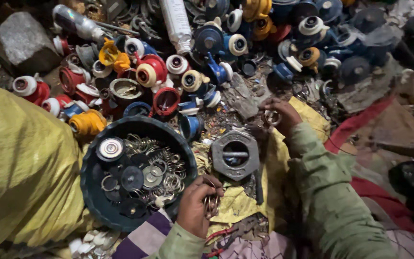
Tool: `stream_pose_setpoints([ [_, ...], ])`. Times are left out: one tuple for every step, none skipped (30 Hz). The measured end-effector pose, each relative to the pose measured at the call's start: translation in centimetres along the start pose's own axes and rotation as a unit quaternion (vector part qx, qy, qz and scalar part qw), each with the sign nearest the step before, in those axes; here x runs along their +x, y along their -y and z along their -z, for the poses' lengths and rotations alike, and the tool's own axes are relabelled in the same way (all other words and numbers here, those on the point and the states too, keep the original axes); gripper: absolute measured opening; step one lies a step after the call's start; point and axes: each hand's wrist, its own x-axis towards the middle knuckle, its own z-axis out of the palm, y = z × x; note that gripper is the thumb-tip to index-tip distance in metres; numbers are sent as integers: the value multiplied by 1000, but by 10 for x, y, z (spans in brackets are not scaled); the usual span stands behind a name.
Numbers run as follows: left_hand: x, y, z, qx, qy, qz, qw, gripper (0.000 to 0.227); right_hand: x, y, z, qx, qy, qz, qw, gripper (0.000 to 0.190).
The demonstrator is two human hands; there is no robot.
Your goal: The person sits on the floor and uses a hammer and metal block to strike and disassemble blue gas meters. They remove internal components and place them into a black bowl, then set the disassembled meter bodies aside.
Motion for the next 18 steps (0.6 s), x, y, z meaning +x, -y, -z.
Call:
stream_pose_setpoints([
  [-1,2,-1,1,-4,2,1000,15,-7,2,6,-158,34,160,974,27],
  [1,1,-2,3,-5,-2,1000,15,-5,1,6,-96,7,-27,995,25],
  [2,-1,-3,7,-7,-3,1000,15,-3,-1,0,-29,-15,-212,977,22],
  [2,-1,-4,11,-12,-4,1000,16,0,-4,-7,43,-32,-389,919,21],
  [3,-1,-4,15,-16,-5,1000,16,3,-9,-15,-38,20,-341,939,18],
  [3,-1,-4,26,-18,-14,999,17,3,-15,-28,-118,71,-292,947,18],
  [3,-1,-3,38,-19,-23,999,17,2,-20,-37,-197,122,-238,943,20],
  [4,-1,-2,49,-21,-30,998,18,0,-26,-42,-250,162,-202,933,20],
  [4,0,-1,57,-22,-34,998,19,-2,-32,-50,-302,200,-164,918,20],
  [5,0,0,63,-23,-39,997,19,-3,-37,-53,-353,238,-124,896,21],
  [5,-1,1,70,-24,-44,996,20,-7,-40,-56,-342,235,-98,905,21],
  [6,-1,1,67,-25,-39,997,19,-9,-43,-57,-332,232,-71,912,21],
  [7,-2,2,64,-25,-35,997,19,-11,-44,-58,-321,228,-44,918,21],
  [7,-1,3,61,-27,-30,997,18,-14,-43,-58,-320,204,-33,925,20],
  [6,-1,4,59,-25,-30,998,18,-16,-40,-57,-319,179,-22,930,19],
  [7,-1,3,57,-21,-32,998,17,-16,-35,-54,-319,152,-9,935,19],
  [7,-2,3,55,-17,-34,998,17,-16,-27,-51,-250,110,-113,955,20],
  [6,-2,3,58,-17,-41,997,17,-16,-16,-48,-176,66,-214,958,22],
])
